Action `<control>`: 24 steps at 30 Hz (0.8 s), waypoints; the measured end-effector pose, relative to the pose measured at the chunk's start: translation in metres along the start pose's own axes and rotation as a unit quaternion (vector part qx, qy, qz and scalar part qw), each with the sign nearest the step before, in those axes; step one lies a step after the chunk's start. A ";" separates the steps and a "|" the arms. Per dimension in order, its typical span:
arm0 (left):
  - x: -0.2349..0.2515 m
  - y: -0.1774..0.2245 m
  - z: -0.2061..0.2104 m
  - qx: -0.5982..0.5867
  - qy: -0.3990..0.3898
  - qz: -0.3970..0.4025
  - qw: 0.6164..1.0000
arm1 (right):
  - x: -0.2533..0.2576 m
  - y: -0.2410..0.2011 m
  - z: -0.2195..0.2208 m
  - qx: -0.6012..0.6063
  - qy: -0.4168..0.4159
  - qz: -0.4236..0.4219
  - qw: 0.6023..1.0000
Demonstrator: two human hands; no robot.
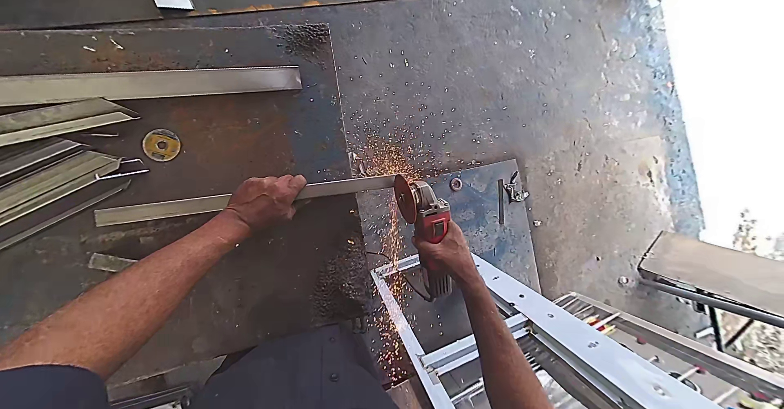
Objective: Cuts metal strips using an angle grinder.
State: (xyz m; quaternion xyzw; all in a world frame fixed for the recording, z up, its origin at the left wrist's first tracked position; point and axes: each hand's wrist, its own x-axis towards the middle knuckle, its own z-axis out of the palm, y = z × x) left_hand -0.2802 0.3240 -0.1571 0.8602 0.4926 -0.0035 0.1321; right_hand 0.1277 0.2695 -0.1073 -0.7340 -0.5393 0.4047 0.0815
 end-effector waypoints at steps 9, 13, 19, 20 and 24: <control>0.000 0.000 0.000 0.002 0.010 0.007 1.000 | 0.003 0.001 -0.001 0.009 -0.008 0.001 1.000; 0.001 0.001 0.000 0.003 0.005 0.004 1.000 | 0.005 0.002 -0.002 0.005 -0.010 0.001 1.000; 0.001 0.001 0.001 -0.006 0.018 0.005 1.000 | 0.006 -0.003 -0.003 0.003 -0.010 0.015 1.000; 0.001 0.001 0.001 -0.006 0.017 0.005 1.000 | 0.006 -0.004 -0.003 0.003 -0.011 0.016 1.000; 0.001 0.000 0.001 -0.004 0.015 0.005 1.000 | 0.008 -0.005 -0.003 0.007 -0.012 0.015 1.000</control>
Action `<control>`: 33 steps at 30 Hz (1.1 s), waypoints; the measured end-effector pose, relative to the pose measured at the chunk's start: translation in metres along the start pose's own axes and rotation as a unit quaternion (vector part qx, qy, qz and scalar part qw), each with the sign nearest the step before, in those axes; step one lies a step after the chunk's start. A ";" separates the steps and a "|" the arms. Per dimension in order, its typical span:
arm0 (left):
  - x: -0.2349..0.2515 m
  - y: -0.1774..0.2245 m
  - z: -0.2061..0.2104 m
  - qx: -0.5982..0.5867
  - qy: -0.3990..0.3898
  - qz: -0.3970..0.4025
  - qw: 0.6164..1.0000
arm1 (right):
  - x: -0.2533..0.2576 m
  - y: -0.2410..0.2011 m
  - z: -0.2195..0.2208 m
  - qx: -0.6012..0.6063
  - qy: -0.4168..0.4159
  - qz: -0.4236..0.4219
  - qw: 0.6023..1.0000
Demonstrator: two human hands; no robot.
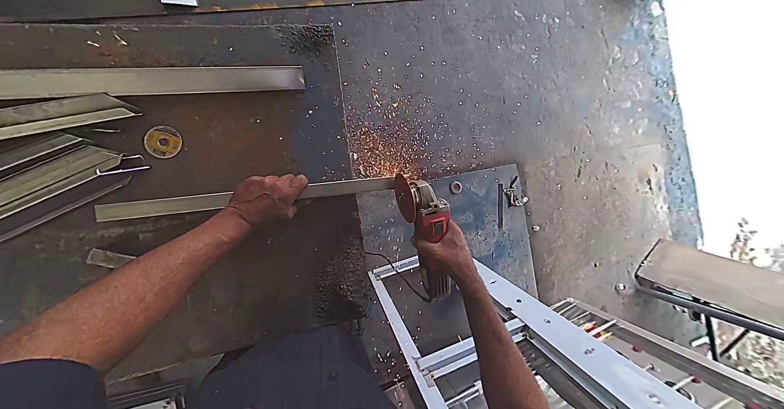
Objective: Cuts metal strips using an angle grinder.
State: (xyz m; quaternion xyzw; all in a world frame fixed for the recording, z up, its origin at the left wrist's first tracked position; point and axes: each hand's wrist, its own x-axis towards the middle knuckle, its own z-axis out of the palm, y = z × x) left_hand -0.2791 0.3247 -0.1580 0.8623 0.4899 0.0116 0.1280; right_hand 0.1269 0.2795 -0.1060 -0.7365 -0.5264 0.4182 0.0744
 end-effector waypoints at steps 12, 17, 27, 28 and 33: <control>0.000 0.000 0.001 -0.001 0.004 0.001 1.000 | 0.006 -0.007 -0.003 -0.008 -0.003 0.011 1.000; 0.000 -0.001 0.000 -0.004 0.001 0.002 1.000 | 0.006 -0.013 -0.004 -0.006 -0.002 0.017 1.000; -0.004 0.004 -0.001 -0.007 0.015 0.004 1.000 | 0.011 -0.034 -0.007 -0.018 0.026 -0.007 0.999; -0.004 0.004 0.000 -0.008 0.020 0.004 1.000 | 0.010 -0.038 -0.007 -0.014 0.037 -0.017 0.999; -0.013 0.008 0.010 0.000 0.055 0.027 0.998 | -0.026 -0.048 -0.014 0.038 0.069 -0.027 0.997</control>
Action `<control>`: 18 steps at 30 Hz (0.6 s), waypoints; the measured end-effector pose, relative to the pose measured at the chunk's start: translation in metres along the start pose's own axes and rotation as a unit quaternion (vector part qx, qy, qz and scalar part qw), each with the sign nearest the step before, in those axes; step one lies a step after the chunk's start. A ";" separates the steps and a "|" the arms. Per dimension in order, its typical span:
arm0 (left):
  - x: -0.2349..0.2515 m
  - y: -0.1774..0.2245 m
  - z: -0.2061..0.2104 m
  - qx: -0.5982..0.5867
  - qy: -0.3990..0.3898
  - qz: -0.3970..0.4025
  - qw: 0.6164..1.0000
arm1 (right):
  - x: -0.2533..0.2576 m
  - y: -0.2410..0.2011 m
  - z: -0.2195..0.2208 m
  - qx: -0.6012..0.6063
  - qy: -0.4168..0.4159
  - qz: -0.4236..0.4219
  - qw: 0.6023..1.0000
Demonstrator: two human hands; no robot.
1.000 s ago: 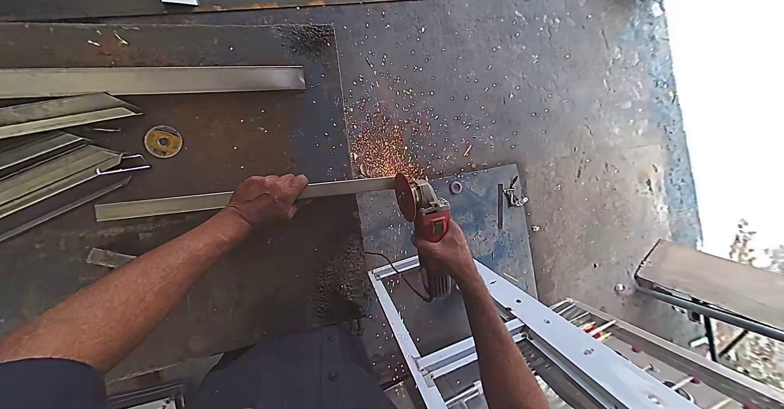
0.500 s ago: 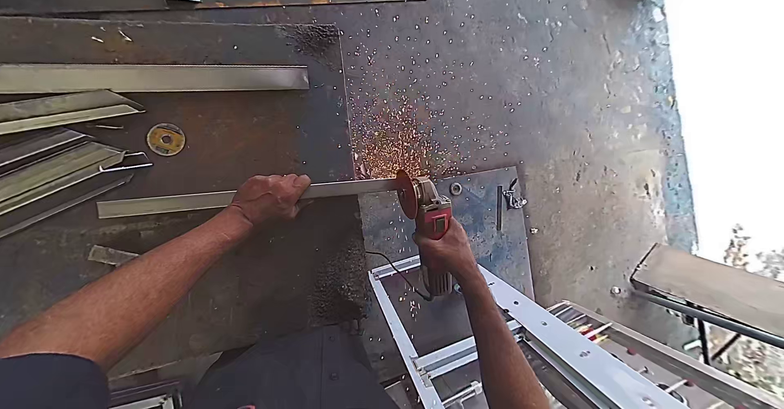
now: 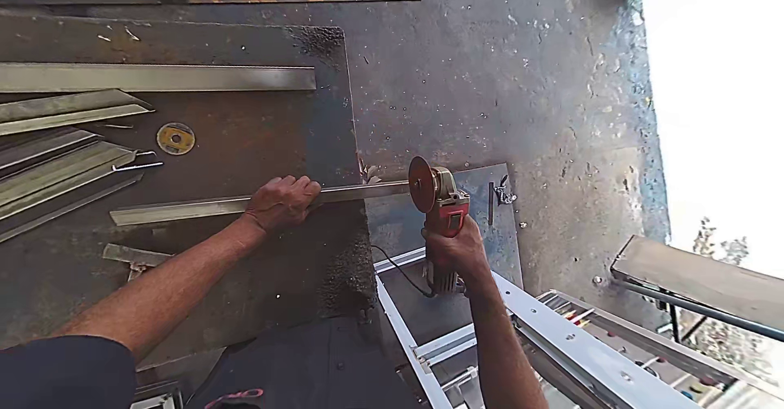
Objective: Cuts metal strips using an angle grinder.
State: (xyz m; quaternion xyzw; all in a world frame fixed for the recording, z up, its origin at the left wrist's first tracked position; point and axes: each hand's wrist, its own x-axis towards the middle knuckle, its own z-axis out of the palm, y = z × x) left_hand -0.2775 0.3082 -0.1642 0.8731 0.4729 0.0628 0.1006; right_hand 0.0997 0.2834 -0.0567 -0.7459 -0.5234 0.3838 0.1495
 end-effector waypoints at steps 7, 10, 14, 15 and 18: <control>-0.028 0.022 0.024 -0.062 0.082 -0.067 0.992 | -0.021 0.028 -0.029 0.021 -0.033 0.002 0.999; -0.030 0.031 0.025 -0.075 0.136 -0.209 0.965 | -0.010 0.047 -0.045 0.000 -0.078 -0.012 0.997; -0.024 0.037 0.028 -0.042 0.180 -0.356 0.916 | 0.014 0.062 -0.061 -0.102 -0.136 -0.027 0.985; -0.024 0.038 0.032 -0.023 0.190 -0.352 0.916 | 0.020 0.066 -0.064 -0.118 -0.152 -0.037 0.981; -0.022 0.037 0.040 0.018 0.195 -0.345 0.918 | 0.038 0.074 -0.066 -0.133 -0.191 -0.062 0.971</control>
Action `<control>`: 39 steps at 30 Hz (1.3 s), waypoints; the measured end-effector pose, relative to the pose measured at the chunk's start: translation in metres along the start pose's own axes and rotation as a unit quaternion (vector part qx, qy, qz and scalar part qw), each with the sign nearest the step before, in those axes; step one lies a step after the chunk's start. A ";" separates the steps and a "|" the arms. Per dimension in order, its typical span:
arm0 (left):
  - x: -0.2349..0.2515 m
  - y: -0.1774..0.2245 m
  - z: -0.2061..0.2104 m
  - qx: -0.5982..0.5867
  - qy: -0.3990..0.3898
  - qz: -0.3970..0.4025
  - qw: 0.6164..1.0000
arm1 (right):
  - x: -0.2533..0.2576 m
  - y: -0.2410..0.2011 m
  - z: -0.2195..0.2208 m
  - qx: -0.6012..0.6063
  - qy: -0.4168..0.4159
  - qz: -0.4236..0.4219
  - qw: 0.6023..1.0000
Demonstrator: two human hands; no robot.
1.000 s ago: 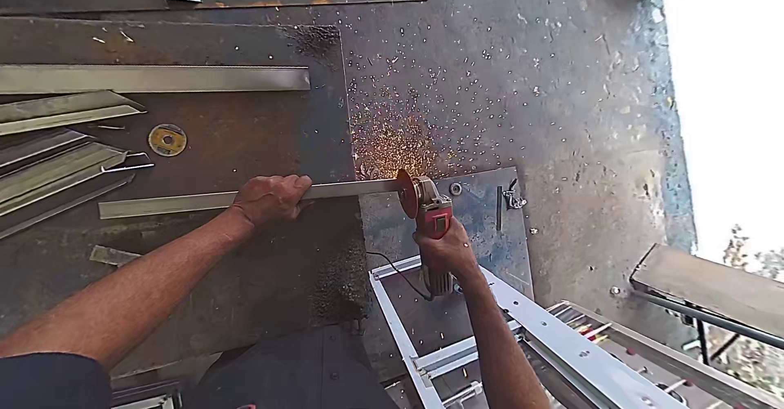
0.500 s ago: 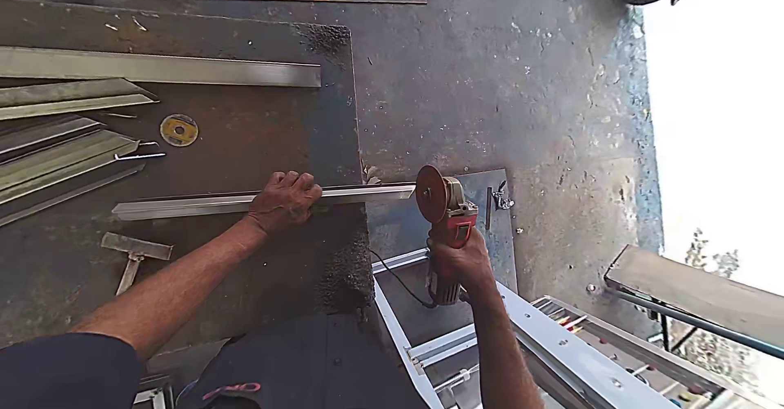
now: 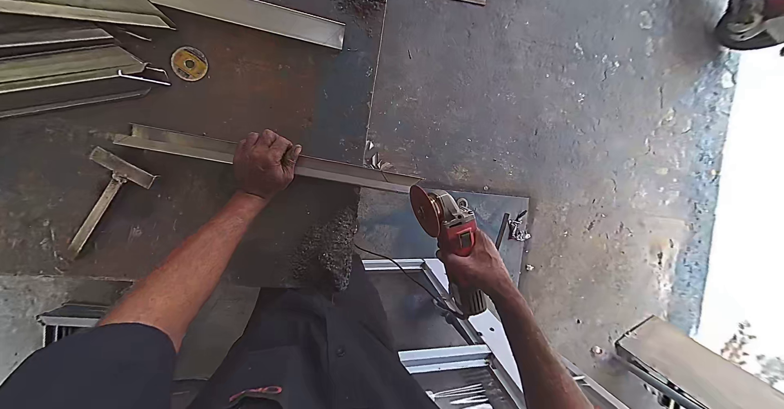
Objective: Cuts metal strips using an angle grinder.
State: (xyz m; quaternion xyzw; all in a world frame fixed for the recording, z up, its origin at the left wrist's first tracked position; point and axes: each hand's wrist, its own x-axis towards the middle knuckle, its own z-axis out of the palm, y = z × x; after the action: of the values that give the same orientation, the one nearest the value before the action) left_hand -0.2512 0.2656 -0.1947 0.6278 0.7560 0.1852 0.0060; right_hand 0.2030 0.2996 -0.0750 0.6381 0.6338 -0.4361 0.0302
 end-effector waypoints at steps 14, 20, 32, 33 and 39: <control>-0.001 0.000 0.003 0.025 0.012 0.002 1.000 | 0.035 -0.009 -0.012 -0.082 -0.080 -0.023 0.993; -0.002 0.000 0.004 0.022 0.016 0.003 1.000 | 0.035 -0.012 -0.012 -0.086 -0.075 -0.023 0.993; -0.001 0.002 0.003 0.012 0.012 0.001 1.000 | 0.040 -0.018 -0.013 -0.102 -0.073 -0.023 0.992; -0.001 0.001 0.003 0.012 0.014 0.000 1.000 | 0.040 -0.019 -0.013 -0.106 -0.074 -0.024 0.991; -0.001 0.002 0.003 0.007 0.015 -0.002 1.000 | 0.042 -0.019 -0.014 -0.129 -0.078 -0.026 0.988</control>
State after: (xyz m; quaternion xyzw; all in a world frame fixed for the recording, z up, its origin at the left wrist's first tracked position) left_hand -0.2483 0.2654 -0.1969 0.6231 0.7589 0.1893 -0.0093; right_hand 0.1869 0.3446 -0.0817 0.5763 0.6967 -0.4000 0.1501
